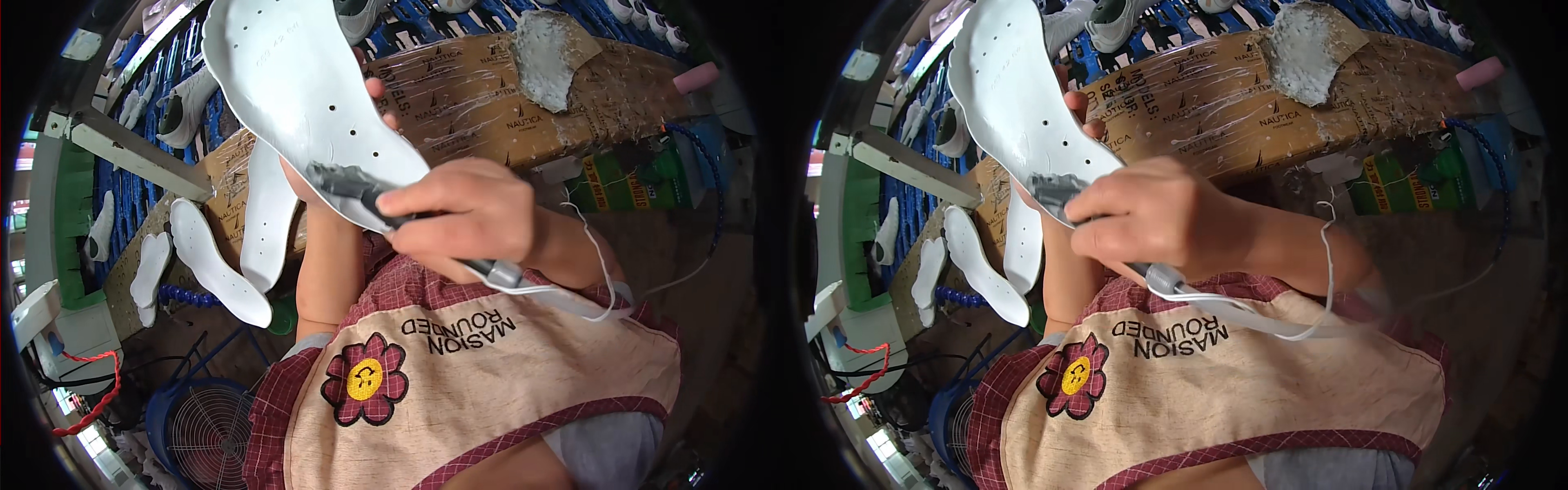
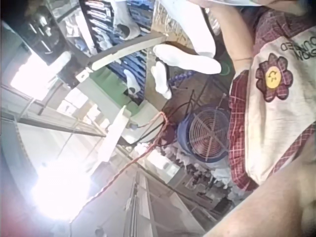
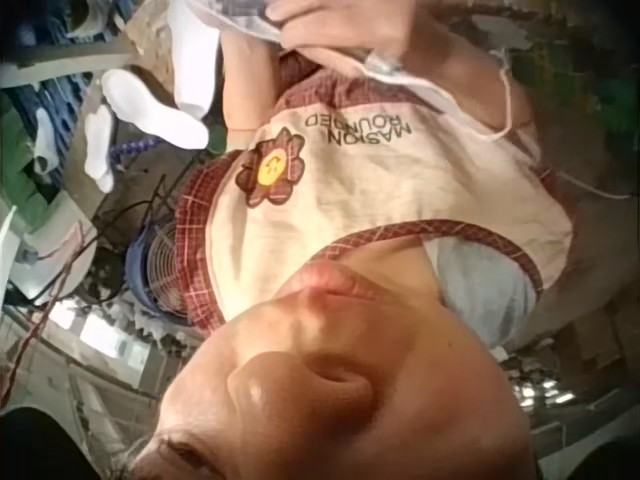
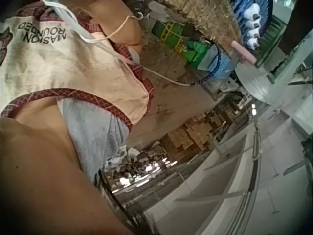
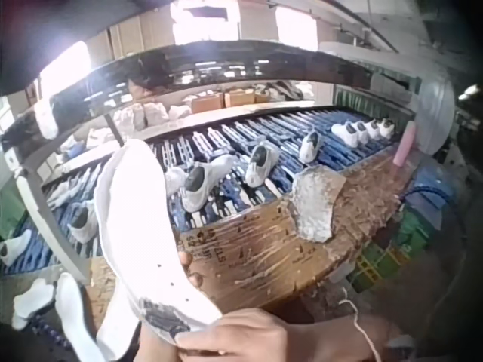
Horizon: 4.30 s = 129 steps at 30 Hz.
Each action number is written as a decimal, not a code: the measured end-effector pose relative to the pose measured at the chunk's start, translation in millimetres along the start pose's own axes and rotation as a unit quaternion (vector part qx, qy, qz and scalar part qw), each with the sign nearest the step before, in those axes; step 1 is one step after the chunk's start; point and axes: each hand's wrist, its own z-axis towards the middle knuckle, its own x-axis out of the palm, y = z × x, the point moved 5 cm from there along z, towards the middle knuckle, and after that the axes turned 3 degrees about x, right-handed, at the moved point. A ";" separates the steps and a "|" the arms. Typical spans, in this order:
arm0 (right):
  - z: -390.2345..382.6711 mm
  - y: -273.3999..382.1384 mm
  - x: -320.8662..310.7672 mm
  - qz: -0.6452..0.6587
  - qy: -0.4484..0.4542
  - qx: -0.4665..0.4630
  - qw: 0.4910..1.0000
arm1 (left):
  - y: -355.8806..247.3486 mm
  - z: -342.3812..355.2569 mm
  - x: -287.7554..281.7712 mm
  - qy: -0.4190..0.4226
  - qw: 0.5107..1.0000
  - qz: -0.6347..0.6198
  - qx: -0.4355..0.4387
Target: The person applies adhesive to the inside of shoe insoles using an applicator tool and stacks the insoles on the work table by hand.
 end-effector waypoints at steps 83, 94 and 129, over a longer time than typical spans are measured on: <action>10.5 -115.7 -83.1 0.501 0.118 0.265 0.815 | -23.7 -8.7 55.9 -0.423 0.714 0.557 -0.030; -30.0 -147.9 -82.3 0.456 0.103 0.316 0.826 | -30.7 -25.7 41.0 -0.453 0.658 0.594 -0.094; 2.9 -68.2 1.4 -0.009 -0.095 0.122 0.988 | 51.3 -24.0 -29.8 -0.248 0.966 0.035 0.063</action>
